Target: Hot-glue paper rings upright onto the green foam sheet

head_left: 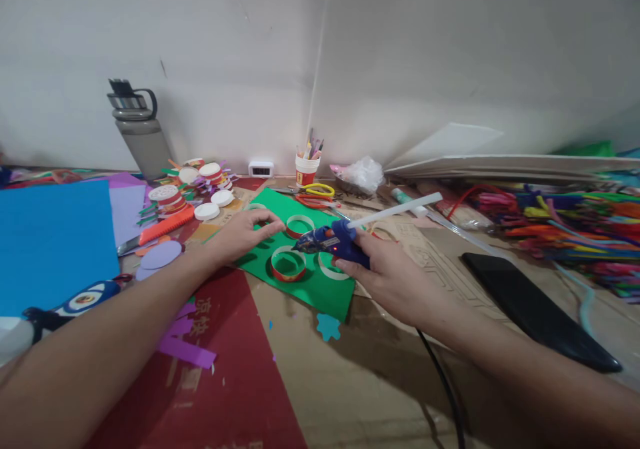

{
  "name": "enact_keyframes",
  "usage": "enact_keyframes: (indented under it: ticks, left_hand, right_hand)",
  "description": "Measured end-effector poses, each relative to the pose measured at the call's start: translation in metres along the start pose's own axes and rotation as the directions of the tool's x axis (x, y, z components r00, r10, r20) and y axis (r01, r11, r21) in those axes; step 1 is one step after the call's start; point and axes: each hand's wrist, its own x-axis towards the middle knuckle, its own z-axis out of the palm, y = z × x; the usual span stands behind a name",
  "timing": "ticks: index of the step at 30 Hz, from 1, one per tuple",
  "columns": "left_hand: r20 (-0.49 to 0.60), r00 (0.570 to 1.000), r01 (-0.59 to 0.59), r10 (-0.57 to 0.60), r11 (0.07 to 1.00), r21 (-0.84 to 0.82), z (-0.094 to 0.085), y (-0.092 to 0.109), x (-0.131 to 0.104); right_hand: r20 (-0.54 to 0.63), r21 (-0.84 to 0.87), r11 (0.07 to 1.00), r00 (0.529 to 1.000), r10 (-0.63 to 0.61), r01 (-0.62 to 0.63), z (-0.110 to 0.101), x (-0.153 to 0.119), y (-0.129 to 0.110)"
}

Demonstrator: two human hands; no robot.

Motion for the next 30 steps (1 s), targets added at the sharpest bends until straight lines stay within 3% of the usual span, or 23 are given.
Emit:
enact_keyframes:
  ticks: [3, 7, 13, 16, 19, 22, 30]
  left_hand:
    - [-0.130, 0.990, 0.062, -0.056, 0.997, 0.045, 0.001, -0.004, 0.002]
    - [-0.181, 0.978, 0.131, -0.102, 0.978, 0.160, 0.003, -0.004, 0.002]
    - [-0.288, 0.948, 0.226, -0.137, 0.925, 0.306, -0.001, -0.006, 0.000]
    - [-0.320, 0.927, 0.328, -0.196, 0.840, 0.433, -0.001, -0.015, 0.000]
    - [-0.393, 0.859, 0.501, -0.327, 0.690, 0.521, -0.001, -0.022, -0.001]
    - [-0.407, 0.821, 0.570, -0.400, 0.613, 0.548, 0.000, -0.025, -0.003]
    - [-0.340, 0.864, 0.501, -0.371, 0.574, 0.648, 0.003, -0.028, -0.004]
  right_hand:
    - [-0.041, 0.076, 0.997, 0.999, 0.004, -0.001, -0.001, 0.001, 0.003]
    - [-0.090, 0.270, 0.963, 0.996, 0.004, 0.021, -0.002, 0.004, 0.005]
    - [-0.040, 0.574, 0.814, 0.989, 0.139, -0.091, -0.002, 0.009, 0.011]
    - [-0.049, 0.629, 0.768, 0.979, 0.196, -0.122, 0.000, 0.014, 0.020]
    - [-0.089, 0.659, 0.744, 0.970, 0.226, -0.113, 0.001, 0.019, 0.031]
    - [-0.108, 0.678, 0.727, 0.962, 0.251, -0.114, 0.000, 0.022, 0.038]
    - [-0.112, 0.625, 0.764, 0.951, 0.289, -0.159, -0.002, 0.026, 0.040]
